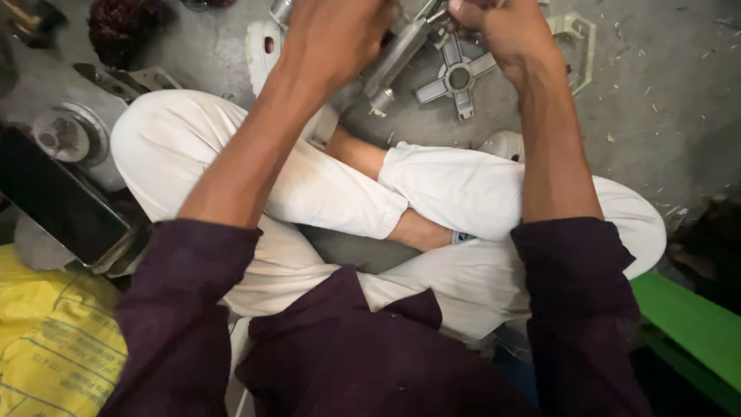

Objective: The person sits on the floor of a workshop and works on small motor assemblies, pulling components apart by hand and using pliers to grip and remove parts. They handle copper wire coils, metal housings, screws and mounting brackets, setting pieces aside on the floor as they work.

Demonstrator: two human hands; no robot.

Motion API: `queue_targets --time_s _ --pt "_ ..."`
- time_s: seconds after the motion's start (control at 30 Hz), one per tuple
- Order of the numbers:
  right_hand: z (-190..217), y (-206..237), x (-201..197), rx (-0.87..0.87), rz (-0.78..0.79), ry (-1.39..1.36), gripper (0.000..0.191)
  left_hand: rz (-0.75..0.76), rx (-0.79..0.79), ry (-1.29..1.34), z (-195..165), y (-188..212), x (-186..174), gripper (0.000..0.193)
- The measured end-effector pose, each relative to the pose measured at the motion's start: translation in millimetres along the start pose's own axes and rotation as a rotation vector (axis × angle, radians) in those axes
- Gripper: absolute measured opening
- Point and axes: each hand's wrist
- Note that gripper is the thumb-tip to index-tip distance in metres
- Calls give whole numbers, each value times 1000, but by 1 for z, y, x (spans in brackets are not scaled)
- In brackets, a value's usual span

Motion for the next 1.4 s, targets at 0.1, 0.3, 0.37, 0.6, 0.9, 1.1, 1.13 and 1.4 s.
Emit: queue_targets --time_s 0.1,0.3,0.37,0.6,0.9,1.1,1.13,1.4 --pt "-1 -3 -5 -41 27 80 7 -220 -171 -23 -7 23 -4 21" --pt "-14 -30 -13 85 119 -44 4 -25 -472 235 -24 61 30 58" --pt "-13 -36 -14 61 214 -167 5 -4 -527 249 -25 60 48 70" --pt "22 -10 -7 49 149 424 22 -164 -561 327 1 57 70 62" --pt "57 2 12 152 359 305 33 -319 -520 397 19 43 42 67" --pt "49 2 11 106 363 407 39 -137 -689 394 9 44 17 67" --pt "47 2 12 80 364 476 38 -83 -758 407 10 46 14 66" --pt "31 -5 8 -83 222 529 46 -278 -476 324 27 41 40 64"
Point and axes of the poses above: each hand's wrist, its own y-axis away from the middle knuckle, its own x-axis out of the palm, z = x × y, and after that the axes turned 1 degree about y, right-handed
